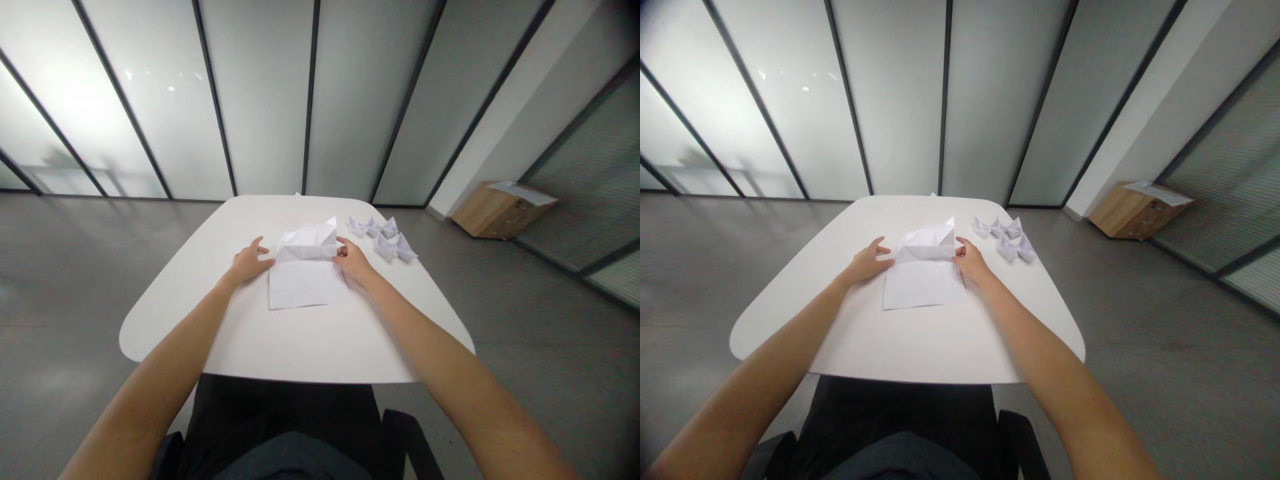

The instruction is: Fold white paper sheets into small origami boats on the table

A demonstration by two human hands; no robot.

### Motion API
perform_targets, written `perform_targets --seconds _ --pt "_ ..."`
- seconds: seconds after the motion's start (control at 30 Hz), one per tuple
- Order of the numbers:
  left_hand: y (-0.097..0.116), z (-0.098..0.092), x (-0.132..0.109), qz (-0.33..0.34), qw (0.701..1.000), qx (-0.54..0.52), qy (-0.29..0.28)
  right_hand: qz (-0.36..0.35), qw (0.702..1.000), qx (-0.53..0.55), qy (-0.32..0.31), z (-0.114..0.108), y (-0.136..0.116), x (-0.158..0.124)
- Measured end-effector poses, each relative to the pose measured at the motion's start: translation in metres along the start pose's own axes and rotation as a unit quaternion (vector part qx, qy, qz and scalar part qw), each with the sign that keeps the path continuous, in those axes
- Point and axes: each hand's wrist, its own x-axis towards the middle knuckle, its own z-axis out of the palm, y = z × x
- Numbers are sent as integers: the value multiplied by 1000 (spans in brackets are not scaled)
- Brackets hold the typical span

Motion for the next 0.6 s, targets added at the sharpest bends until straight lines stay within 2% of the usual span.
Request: perform_targets --seconds 0.1,0.2,0.47,0.6 --pt "1 -1 -2 3 1000 -16 -3 -23 999 36 -22 -2 5 4" --pt "-3 -1 0 16 999 -45 -13 -46 998 22 -37 -4 6 4" --pt "-13 -2 9 49 997 -63 -17 -51 995 5 -84 -8 9 3" --pt "-16 -1 10 77 994 -76 -7 -29 997 -41 -56 -9 10 4"
